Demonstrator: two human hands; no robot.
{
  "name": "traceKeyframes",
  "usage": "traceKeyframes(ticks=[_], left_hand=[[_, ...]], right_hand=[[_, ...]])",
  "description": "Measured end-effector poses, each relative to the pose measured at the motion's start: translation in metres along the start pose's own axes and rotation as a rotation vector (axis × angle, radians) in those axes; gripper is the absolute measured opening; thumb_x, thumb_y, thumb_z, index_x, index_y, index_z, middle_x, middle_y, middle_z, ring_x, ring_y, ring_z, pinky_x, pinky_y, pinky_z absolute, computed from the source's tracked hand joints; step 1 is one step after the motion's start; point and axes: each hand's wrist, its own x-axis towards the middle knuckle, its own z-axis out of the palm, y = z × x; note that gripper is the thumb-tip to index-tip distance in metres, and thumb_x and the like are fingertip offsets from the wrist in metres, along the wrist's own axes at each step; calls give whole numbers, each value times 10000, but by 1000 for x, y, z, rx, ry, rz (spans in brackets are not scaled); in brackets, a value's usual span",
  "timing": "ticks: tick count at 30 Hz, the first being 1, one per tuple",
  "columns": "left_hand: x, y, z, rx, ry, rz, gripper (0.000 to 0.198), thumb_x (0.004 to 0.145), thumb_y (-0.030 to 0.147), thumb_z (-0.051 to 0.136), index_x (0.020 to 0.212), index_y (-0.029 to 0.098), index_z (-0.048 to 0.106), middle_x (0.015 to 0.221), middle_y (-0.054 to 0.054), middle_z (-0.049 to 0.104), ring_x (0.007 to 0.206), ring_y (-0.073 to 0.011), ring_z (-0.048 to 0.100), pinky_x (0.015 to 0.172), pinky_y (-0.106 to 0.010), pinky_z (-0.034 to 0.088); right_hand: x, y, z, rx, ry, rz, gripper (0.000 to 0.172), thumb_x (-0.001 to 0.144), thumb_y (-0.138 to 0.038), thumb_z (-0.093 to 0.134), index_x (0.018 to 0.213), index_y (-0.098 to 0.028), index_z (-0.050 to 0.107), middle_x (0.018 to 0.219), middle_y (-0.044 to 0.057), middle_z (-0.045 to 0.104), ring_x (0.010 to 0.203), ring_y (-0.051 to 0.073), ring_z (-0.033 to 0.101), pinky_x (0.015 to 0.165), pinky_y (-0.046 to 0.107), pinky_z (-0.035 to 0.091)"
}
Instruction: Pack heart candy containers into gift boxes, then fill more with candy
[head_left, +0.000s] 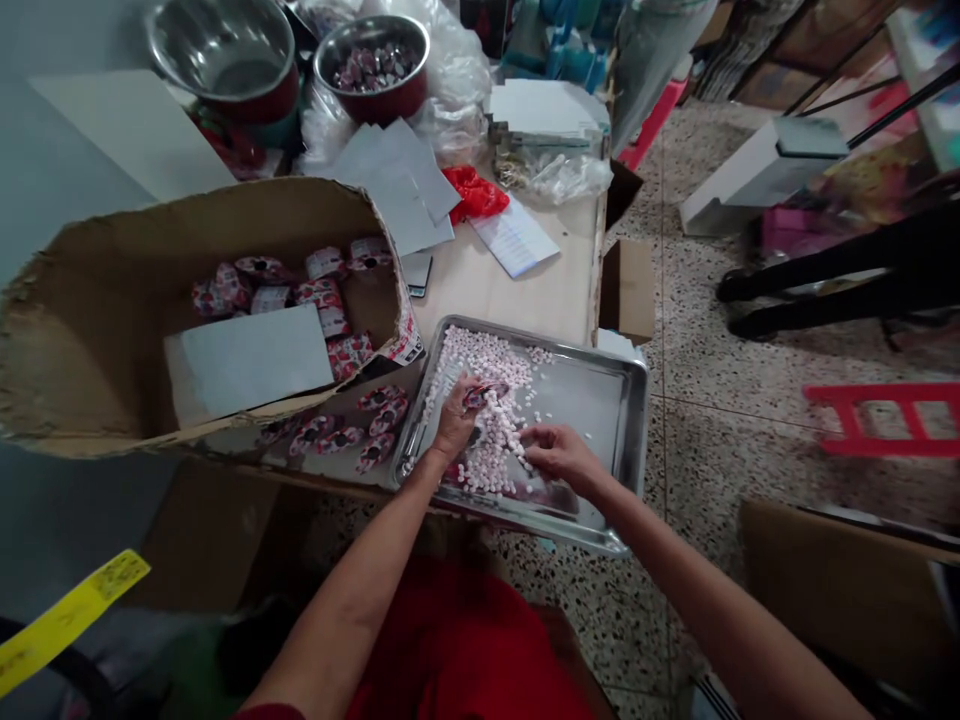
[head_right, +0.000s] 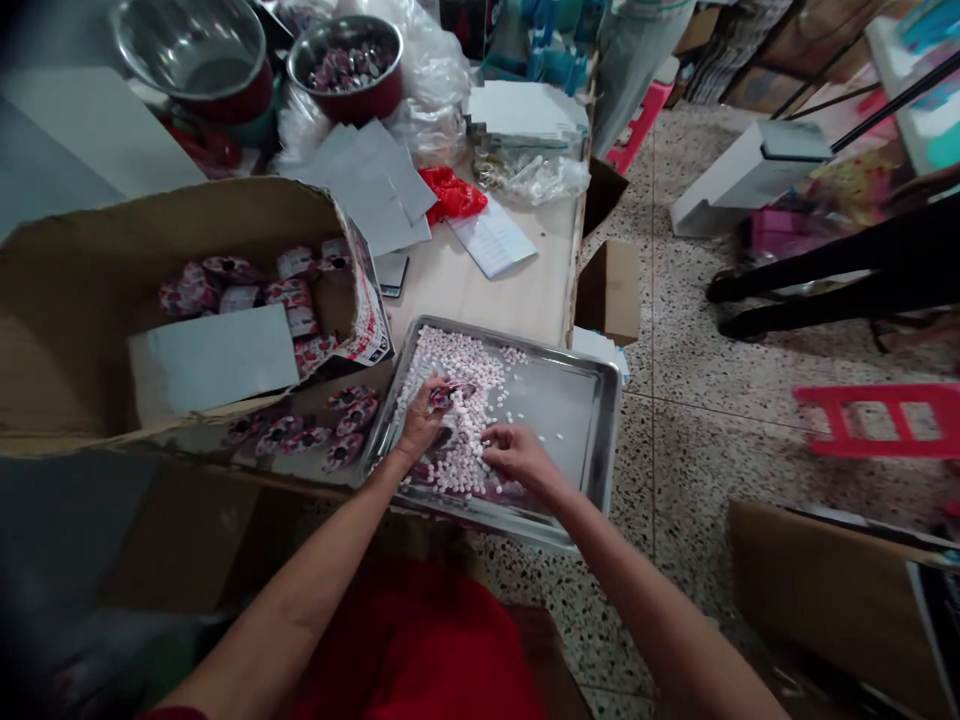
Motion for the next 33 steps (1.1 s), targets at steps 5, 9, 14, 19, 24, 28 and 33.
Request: traceKeyframes(ticks=[5, 9, 14, 19, 24, 28, 33], left_hand=[[-13, -10, -4, -25, -19, -25, 339, 833, 128, 671, 1152, 238, 635, 1389, -104, 676, 1504, -268, 462, 1260, -543, 336], [-18, -16, -3, -33, -9, -53, 374, 818, 108, 691, 1167, 232, 641, 1376, -110, 676, 1459, -268, 514, 1231, -513, 388], [-13, -16, -1, 54, -10, -61, 448, 823, 73, 683, 1246, 213, 633, 1294, -98, 703, 1264, -245, 651, 1138, -440, 492], [-6, -3, -6, 220, 4, -48, 372, 850, 104, 714, 1205, 202, 664, 1202, -95, 724, 1160, -253, 674, 1065, -411, 527], [-9, 16, -21, 286, -16, 4, 348, 875, 89, 679, 1205, 196, 653, 1191, -98, 713, 1140, -253, 664, 1030, -391, 530], [-8, 29, -27, 424, -47, 39, 338, 894, 51, 601, 1193, 205, 636, 1184, -92, 696, 1153, -265, 633, 1040, -418, 513], [43, 50, -15, 475, 85, 195, 260, 946, 113, 579, 1191, 192, 612, 1169, -118, 678, 1129, -281, 611, 1039, -441, 492]], right_hand=[[4, -29, 3, -12, -11, 123, 280, 611, -228, 682, 878, -148, 700, 495, -78, 554, 368, 64, 411, 382, 198, 299], [4, -50, 1, -13, -31, 223, 195, 612, -199, 695, 801, -153, 710, 510, -62, 563, 395, 55, 421, 390, 184, 297], [-8, -60, -5, 12, -64, 265, 303, 601, -250, 767, 879, -134, 742, 530, -52, 585, 385, 44, 406, 384, 182, 283], [-33, -26, -19, 47, 68, 236, 417, 595, -317, 803, 967, -145, 722, 537, -72, 583, 382, 44, 412, 390, 175, 266], [-48, 33, -22, 109, 222, 269, 431, 557, -375, 810, 900, -153, 673, 468, -105, 501, 362, 44, 390, 398, 174, 215], [-46, 57, -17, 156, 244, 234, 491, 558, -386, 813, 966, -151, 677, 478, -125, 469, 364, 53, 385, 400, 190, 255], [-36, 65, -19, 176, 359, 184, 509, 522, -389, 805, 949, -148, 667, 476, -126, 466, 355, 66, 390, 391, 204, 270]])
